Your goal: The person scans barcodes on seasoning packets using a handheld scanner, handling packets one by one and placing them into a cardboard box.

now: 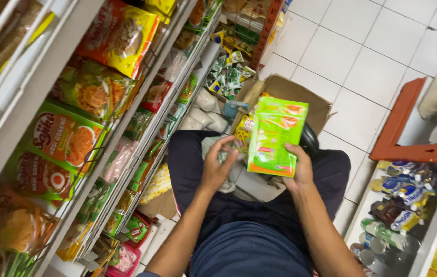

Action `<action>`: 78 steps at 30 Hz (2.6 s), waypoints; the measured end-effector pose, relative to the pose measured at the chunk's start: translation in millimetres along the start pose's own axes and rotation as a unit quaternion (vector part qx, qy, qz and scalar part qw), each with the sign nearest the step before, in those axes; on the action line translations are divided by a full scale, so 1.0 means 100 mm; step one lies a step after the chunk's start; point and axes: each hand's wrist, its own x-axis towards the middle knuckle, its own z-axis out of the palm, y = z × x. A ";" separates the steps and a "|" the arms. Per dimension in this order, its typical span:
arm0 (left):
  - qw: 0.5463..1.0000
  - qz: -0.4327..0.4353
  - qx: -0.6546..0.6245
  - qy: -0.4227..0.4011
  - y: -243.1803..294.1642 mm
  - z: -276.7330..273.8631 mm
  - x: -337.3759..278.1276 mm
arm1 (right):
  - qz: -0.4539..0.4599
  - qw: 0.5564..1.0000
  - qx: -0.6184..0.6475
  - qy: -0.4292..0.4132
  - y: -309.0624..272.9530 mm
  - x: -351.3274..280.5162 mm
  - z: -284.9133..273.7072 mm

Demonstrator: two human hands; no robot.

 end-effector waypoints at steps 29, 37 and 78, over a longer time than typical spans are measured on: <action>0.890 -0.169 -0.421 0.050 -0.03 0.16 0.15 | -0.151 0.731 -0.650 -0.139 0.30 -0.63 0.56; 0.888 -0.164 -0.427 0.051 -0.07 0.21 0.12 | -0.179 0.732 -0.640 -0.150 0.27 -0.66 0.68; 0.982 -0.022 -0.187 0.010 0.15 0.20 -0.03 | -0.278 0.834 -0.476 0.022 0.22 -0.15 0.11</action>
